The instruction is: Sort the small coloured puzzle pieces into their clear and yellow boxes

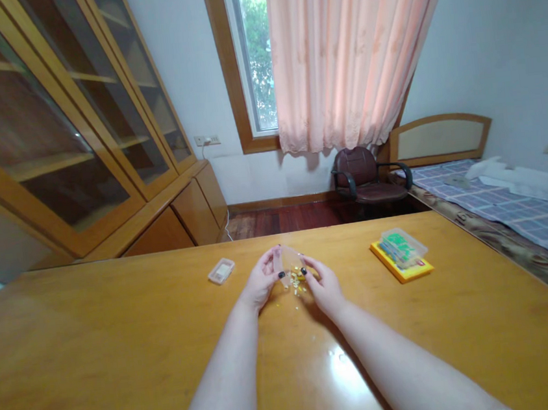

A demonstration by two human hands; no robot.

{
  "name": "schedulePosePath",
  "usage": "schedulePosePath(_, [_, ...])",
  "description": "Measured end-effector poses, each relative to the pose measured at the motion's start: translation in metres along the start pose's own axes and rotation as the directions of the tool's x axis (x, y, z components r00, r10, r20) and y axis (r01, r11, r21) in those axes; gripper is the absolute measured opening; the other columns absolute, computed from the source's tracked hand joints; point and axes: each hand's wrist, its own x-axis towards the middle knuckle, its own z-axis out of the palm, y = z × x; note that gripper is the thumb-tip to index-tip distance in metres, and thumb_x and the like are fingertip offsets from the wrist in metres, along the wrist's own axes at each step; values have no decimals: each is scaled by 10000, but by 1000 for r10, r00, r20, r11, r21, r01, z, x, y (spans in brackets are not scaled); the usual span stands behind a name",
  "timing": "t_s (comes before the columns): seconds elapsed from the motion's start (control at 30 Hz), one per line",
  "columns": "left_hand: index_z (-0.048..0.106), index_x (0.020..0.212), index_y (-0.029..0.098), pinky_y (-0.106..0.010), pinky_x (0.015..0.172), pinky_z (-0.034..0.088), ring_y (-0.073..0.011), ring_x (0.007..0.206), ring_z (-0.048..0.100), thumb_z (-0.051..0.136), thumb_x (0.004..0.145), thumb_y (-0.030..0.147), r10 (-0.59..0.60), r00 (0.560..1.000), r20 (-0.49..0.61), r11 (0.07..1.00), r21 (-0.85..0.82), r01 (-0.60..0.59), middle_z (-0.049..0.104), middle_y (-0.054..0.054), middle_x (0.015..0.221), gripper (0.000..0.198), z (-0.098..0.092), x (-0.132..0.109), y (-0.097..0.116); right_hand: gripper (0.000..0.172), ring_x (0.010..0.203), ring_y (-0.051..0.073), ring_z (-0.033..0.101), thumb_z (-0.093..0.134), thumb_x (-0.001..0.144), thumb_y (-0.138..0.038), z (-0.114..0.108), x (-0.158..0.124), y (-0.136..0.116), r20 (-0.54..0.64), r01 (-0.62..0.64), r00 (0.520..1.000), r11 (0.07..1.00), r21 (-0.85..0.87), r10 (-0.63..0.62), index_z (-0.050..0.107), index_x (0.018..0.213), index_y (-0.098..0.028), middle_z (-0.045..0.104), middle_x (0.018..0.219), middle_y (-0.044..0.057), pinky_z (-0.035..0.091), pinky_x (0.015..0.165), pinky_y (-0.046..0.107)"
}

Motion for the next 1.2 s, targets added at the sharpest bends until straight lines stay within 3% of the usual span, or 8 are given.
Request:
schedulePosePath(0.17, [470,1125,203,-413,1039,329,-252,1185,476,840,512,255,-49,999,10,998,-48,49,532,-110,1238,718,1,-1,-8,540,1184,250,485,619,749,-315,3,-3,-7,166,243,964,940,-241,-206,482,1261,-211,538,1272,99,360,1016,466])
schedulePosePath(0.47, [260,1360,249,-412,983,383,-248,1100,552,802,582,267,-135,986,100,988,90,126,556,-133,1212,948,1,-1,-9,379,1047,222,583,490,837,-243,0,-3,-8,135,303,953,865,-401,-271,524,1209,-178,619,1154,110,441,925,415])
schedulePosePath(0.6, [371,1291,205,-393,993,378,-255,1126,534,791,582,341,-101,989,105,985,147,85,545,-149,1234,836,1,0,-10,381,1083,218,564,470,845,-218,2,-3,-9,168,291,956,865,-409,-242,510,1223,-182,608,1174,108,400,974,452])
schedulePosePath(0.7, [426,1202,189,-385,974,395,-242,1101,548,774,586,372,-43,999,11,961,275,39,550,-146,1221,730,-3,3,-10,397,1157,221,515,463,842,-210,3,-3,-8,145,278,960,863,-423,-238,495,1237,-176,569,1231,117,323,1035,493])
schedulePosePath(0.77, [426,1189,198,-381,988,379,-225,1119,530,735,629,362,69,987,-146,890,455,5,533,-130,1235,660,-11,6,-8,429,1217,230,459,466,838,-220,3,-2,-6,107,252,968,865,-435,-228,472,1263,-163,510,1297,133,312,1043,497])
schedulePosePath(0.87, [416,1213,224,-388,1021,331,-222,1171,472,688,673,325,322,865,-384,651,754,92,503,-100,1249,613,-27,9,-1,448,1237,246,434,480,830,-246,2,-3,-3,53,198,980,879,-434,-194,471,1269,-157,466,1336,143,350,1021,482])
schedulePosePath(0.97, [386,1263,219,-393,997,357,-235,1155,474,654,700,339,403,797,-451,491,841,227,505,-99,1221,635,-41,10,5,409,1221,246,451,477,841,-272,2,-3,-2,49,178,984,896,-407,-173,508,1233,-160,486,1319,137,370,1009,467])
schedulePosePath(1.2, [381,1311,115,-375,1015,347,-276,1189,441,640,679,308,371,844,-387,153,922,356,490,-161,1261,709,-47,9,7,354,1174,235,488,456,855,-282,1,-3,-5,61,158,987,927,-340,-146,543,1176,-159,543,1254,130,395,985,448])
